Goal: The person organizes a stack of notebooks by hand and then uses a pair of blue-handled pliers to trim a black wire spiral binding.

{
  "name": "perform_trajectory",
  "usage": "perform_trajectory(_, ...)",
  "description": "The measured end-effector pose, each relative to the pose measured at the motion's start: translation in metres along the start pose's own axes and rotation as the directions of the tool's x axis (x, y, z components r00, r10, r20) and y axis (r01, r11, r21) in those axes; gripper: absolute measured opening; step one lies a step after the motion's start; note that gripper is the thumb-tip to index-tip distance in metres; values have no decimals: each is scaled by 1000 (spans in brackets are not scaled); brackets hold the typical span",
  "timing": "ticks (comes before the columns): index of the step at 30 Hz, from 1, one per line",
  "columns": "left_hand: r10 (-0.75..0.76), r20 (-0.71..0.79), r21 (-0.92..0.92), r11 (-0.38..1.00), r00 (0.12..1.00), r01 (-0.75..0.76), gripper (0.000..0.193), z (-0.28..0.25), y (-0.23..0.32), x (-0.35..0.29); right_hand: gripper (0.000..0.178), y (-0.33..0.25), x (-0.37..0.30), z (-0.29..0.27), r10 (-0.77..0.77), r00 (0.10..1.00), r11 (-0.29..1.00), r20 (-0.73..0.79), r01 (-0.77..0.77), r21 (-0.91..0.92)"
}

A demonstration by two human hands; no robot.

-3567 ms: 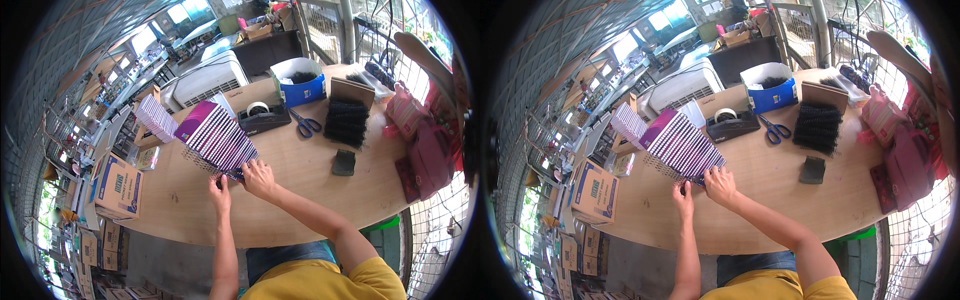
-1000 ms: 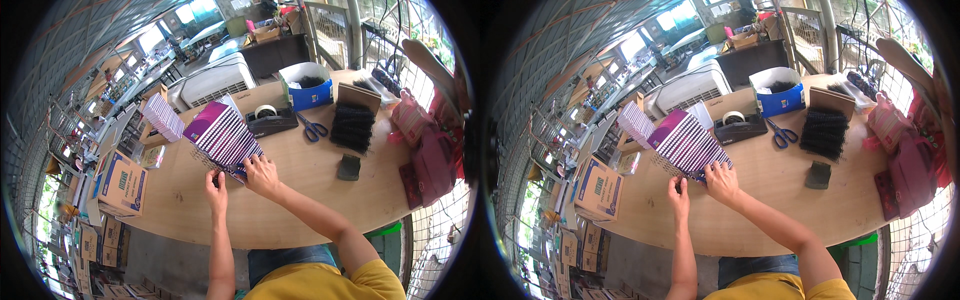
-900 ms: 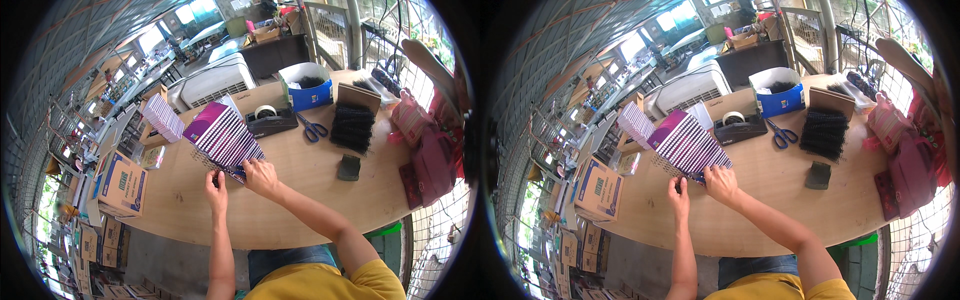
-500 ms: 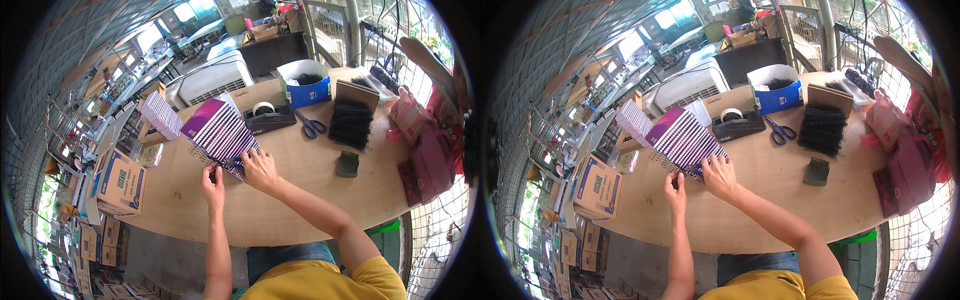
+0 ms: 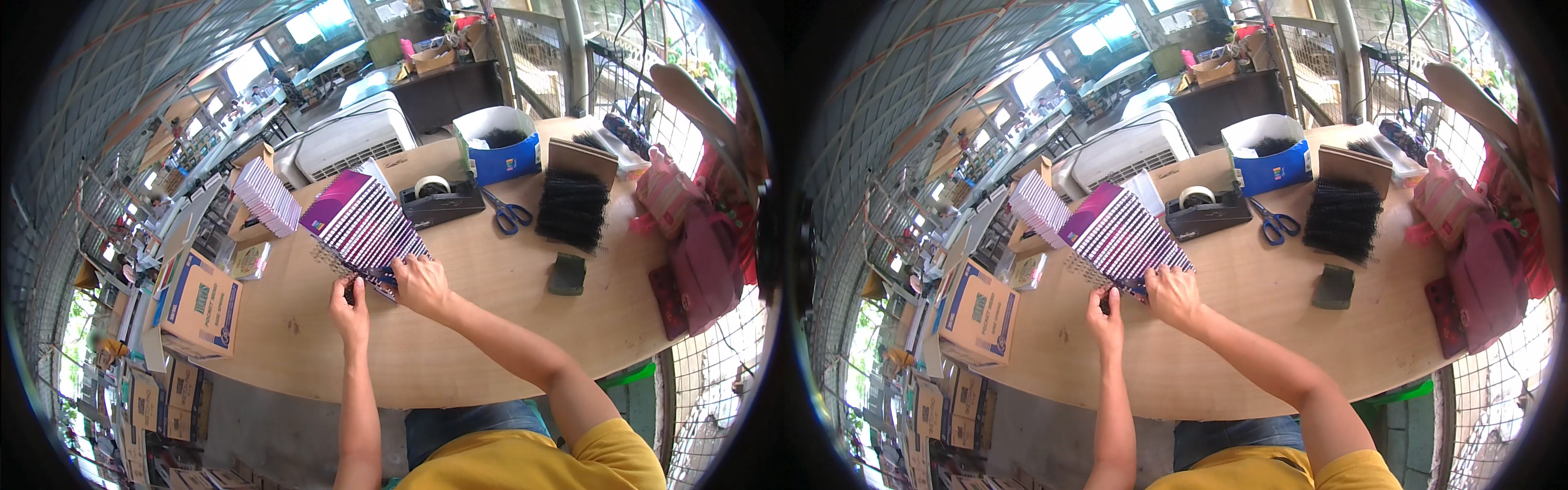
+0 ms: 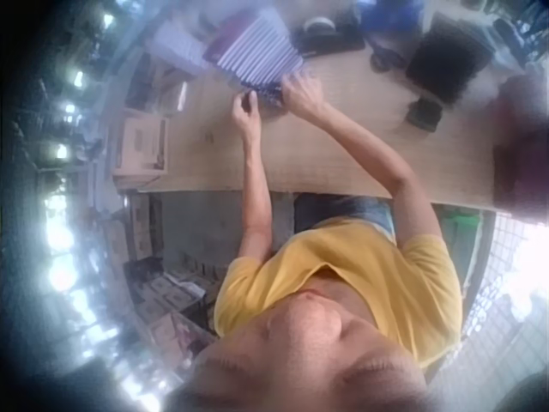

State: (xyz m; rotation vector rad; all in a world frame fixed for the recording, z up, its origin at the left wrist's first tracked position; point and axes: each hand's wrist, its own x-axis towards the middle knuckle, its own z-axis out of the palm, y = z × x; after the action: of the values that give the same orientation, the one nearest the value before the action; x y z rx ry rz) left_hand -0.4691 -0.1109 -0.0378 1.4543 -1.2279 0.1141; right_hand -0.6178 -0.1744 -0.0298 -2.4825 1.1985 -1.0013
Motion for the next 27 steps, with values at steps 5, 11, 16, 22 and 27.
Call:
perform_trajectory(5, -60, 33, 48, 997, 998, 59, 23, -5, 2, -1, 43, 4, 0, -2, 19, 995, 998, 102, -25, 56)
perform_trajectory(11, -16, 50, 79, 997, 999, 12, 24, -6, 2, 2, 43, 1, -7, -12, -47, 990, 999, -130, 44, -22)
perform_trajectory(16, -17, 78, 64, 998, 997, 12, 21, -9, 6, 7, 46, -3, 0, -12, -63, 991, 995, -114, 54, -83)
perform_trajectory(22, 18, 113, 96, 995, 993, -29, 20, -12, 6, 10, 45, 2, 6, -8, -48, 998, 999, 28, 49, -22)
perform_trajectory(27, 77, 76, 88, 993, 994, -83, 17, -9, 4, 8, 44, 2, 7, -9, -8, 997, 1000, 74, 7, 11)
